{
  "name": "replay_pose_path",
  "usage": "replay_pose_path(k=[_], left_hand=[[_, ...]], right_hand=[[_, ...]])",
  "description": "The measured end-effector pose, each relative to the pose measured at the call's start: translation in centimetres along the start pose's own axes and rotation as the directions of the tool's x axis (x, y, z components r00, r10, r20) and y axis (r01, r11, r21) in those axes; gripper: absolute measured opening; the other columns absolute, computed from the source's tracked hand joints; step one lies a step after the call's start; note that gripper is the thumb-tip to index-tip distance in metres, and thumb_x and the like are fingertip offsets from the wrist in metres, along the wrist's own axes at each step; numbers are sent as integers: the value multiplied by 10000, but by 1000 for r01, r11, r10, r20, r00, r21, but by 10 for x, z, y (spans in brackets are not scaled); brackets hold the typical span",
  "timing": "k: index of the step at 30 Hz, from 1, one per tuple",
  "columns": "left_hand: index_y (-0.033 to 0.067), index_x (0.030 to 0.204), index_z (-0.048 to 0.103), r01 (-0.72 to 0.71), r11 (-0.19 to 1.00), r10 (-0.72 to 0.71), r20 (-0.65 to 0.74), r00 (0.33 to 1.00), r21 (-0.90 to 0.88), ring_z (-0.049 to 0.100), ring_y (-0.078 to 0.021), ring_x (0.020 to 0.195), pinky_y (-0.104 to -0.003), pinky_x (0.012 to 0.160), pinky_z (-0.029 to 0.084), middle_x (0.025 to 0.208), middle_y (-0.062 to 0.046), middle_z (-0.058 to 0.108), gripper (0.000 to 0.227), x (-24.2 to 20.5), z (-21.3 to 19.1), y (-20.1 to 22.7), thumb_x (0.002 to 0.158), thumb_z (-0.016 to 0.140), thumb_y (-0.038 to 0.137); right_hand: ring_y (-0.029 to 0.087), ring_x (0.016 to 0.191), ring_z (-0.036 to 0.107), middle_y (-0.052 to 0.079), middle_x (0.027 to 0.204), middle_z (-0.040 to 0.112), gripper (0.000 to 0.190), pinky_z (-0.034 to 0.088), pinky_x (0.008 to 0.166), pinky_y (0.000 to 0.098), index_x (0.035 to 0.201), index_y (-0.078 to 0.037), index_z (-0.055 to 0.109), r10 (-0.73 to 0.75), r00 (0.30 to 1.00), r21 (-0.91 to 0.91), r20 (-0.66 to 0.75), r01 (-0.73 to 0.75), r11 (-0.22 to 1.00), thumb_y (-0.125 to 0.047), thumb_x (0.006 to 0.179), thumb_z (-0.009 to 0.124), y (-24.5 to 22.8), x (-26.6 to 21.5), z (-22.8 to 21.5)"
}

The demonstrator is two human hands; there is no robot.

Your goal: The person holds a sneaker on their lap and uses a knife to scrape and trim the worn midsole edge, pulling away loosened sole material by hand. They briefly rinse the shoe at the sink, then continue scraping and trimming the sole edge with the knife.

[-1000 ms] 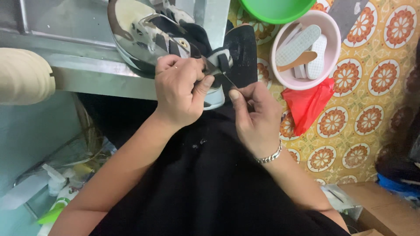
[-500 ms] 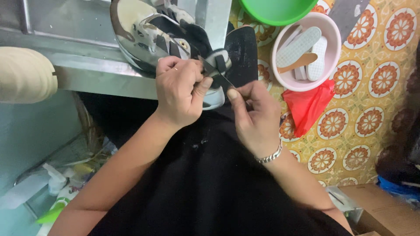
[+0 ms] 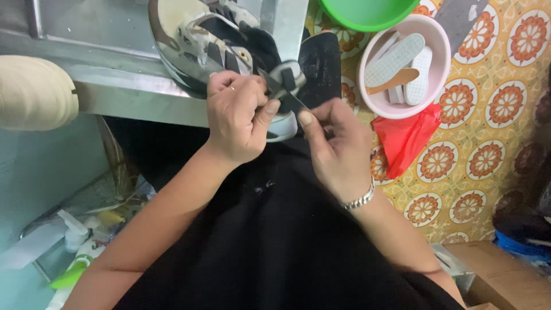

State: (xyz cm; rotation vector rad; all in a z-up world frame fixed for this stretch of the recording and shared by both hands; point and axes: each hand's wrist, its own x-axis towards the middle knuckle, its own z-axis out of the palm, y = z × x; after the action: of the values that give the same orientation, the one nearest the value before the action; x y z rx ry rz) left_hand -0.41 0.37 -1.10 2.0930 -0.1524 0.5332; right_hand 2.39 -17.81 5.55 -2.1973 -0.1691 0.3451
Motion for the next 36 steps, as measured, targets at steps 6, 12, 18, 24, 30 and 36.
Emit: replay_pose_path(k=[6, 12, 18, 24, 30, 36], left_hand=[[86, 868, 547, -11, 1000, 11, -5, 1000, 14, 641, -246, 801, -396, 943, 384, 821, -37, 624, 235, 0, 1, -1, 1049, 669, 173], [81, 903, 550, 33, 998, -33, -8, 999, -62, 643, -241, 816, -392, 958, 381, 944, -49, 699, 208, 2, -3, 3, 1067, 628, 184], [71, 862, 556, 3, 1000, -3, -8, 1000, 8, 609, -275, 753, -398, 941, 392, 780, -48, 592, 234, -5, 1, -3, 1047, 652, 178], [77, 880, 554, 30, 998, -30, -5, 1000, -49, 623, -253, 758, -387, 936, 386, 858, -43, 660, 222, 4, -2, 3, 1056, 633, 186], [81, 893, 530, -24, 999, 24, -30, 999, -20, 627, -276, 823, -356, 915, 382, 896, -68, 639, 235, -2, 0, -1, 1065, 643, 193], [69, 870, 566, 74, 997, -73, 19, 997, -30, 591, -257, 709, -400, 927, 401, 743, -23, 577, 213, 0, -2, -2, 1025, 662, 177]], right_hand=[[39, 665, 580, 0, 743, 656, 194, 510, 612, 231, 905, -19, 631, -20, 1000, 94, 9, 19, 995, -143, 1031, 711, 1, 8, 10], [37, 646, 505, -9, 728, 609, 208, 443, 581, 228, 893, -21, 604, 71, 997, 120, -6, -69, 990, -144, 1032, 701, 17, -12, 8], [33, 669, 535, -19, 749, 631, 182, 471, 601, 226, 906, -29, 620, 15, 1000, 111, 23, -18, 994, -136, 1024, 709, 6, 8, 16], [46, 654, 541, -1, 739, 633, 191, 469, 597, 226, 913, -23, 613, 20, 1000, 87, -11, -19, 996, -134, 1034, 709, 11, -6, 11], [51, 648, 582, 12, 732, 654, 188, 507, 607, 229, 911, -14, 626, -19, 1000, 59, 6, 19, 998, -132, 1026, 717, 3, 2, 8], [52, 642, 573, 16, 727, 654, 200, 498, 600, 237, 909, -7, 624, -44, 999, 30, -4, 44, 999, -137, 1024, 723, -1, 9, 14]])
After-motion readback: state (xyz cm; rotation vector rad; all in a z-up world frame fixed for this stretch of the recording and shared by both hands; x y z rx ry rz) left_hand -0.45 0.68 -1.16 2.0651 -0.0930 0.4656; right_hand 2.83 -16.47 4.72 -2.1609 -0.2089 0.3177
